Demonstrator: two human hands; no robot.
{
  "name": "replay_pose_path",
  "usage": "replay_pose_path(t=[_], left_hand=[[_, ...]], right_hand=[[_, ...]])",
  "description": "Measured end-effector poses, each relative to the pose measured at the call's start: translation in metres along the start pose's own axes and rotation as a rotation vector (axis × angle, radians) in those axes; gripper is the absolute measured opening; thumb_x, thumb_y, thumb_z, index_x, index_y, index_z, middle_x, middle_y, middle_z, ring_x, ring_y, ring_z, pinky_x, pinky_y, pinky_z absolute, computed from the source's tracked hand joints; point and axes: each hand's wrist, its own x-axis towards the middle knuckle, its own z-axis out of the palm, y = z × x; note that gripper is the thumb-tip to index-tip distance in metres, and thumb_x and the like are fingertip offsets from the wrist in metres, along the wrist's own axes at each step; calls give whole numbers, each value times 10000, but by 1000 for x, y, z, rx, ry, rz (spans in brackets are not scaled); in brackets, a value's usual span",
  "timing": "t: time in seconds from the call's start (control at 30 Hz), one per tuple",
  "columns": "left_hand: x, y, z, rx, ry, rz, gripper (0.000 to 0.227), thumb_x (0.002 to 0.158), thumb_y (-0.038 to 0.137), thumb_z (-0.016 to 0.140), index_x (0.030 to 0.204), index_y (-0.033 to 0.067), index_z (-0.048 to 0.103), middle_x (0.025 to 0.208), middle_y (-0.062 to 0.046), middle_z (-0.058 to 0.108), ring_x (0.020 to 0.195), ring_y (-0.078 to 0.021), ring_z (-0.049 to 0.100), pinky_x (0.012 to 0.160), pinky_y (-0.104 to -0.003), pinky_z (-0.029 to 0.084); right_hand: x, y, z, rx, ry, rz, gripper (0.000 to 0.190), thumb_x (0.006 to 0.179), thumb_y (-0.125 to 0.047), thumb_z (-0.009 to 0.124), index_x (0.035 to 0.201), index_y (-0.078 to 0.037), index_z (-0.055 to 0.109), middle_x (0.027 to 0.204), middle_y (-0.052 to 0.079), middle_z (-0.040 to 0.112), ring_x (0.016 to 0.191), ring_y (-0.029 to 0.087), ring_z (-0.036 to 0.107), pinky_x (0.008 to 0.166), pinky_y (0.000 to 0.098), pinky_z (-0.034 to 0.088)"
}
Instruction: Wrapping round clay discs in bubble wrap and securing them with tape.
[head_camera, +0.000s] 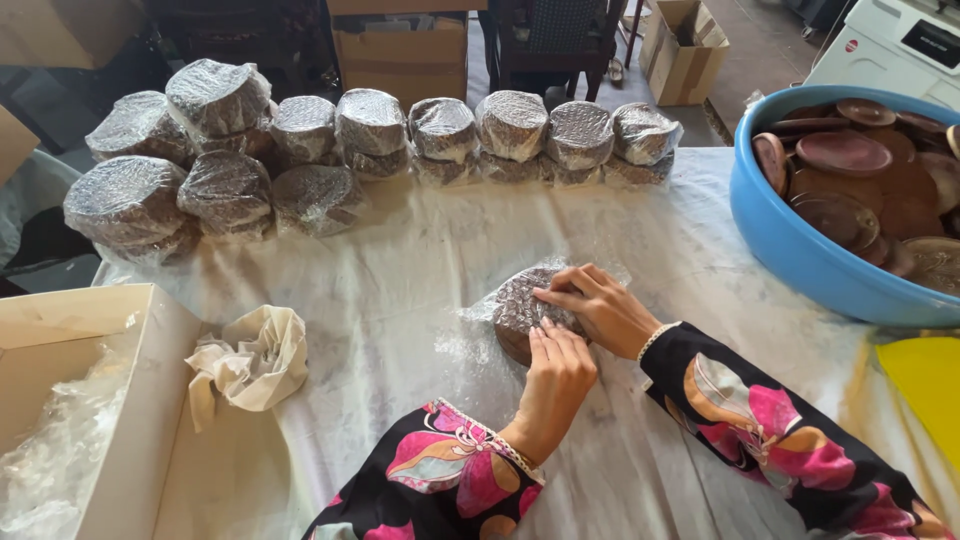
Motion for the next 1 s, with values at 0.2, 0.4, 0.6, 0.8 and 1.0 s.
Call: replay_pose_path(t=[0.2,0.4,0.6,0.8,1.0], left_hand=[[1,2,4,-1,21,-13,342,909,171,547,1107,-64,698,1116,-242,737,990,-280,738,953,-365,545],[0,5,10,-14,21,-15,330,920,168,554,1108,-61,700,1121,-252,735,981,-281,736,949,-374,543],[0,3,8,-35,14,-23,348,899,196,559,1094,-53,704,1113,-250,736,995,-279,737,949,-375,544],[0,3,7,-22,13,-4,309,926,176,558,1093,-40,702,1127,-253,735,990,-283,735,955,-374,539],[3,1,7,-44,17,-17,319,910,166,574,1089,-63,705,1090,-245,738,963,-267,732,968,-374,540]], right_hand=[[3,8,-7,118,-14,13,552,817,55,603,1300,-182,729,1216,72,627,1168,288,582,1025,384,482],[1,1,-13,267,17,83,516,837,84,561,1283,-132,705,1233,82,667,1186,283,618,1031,392,488],[-7,6,4,50,66,-19,456,848,-13,636,1256,-193,730,1238,33,675,1181,248,627,1029,374,518],[1,-7,-3,-329,102,-205,435,816,-184,709,1245,-118,700,1267,55,647,1259,268,562,1076,447,426],[-3,15,-4,-6,10,-74,467,832,-3,614,1253,-172,729,1329,-56,699,1391,245,523,1172,391,400]])
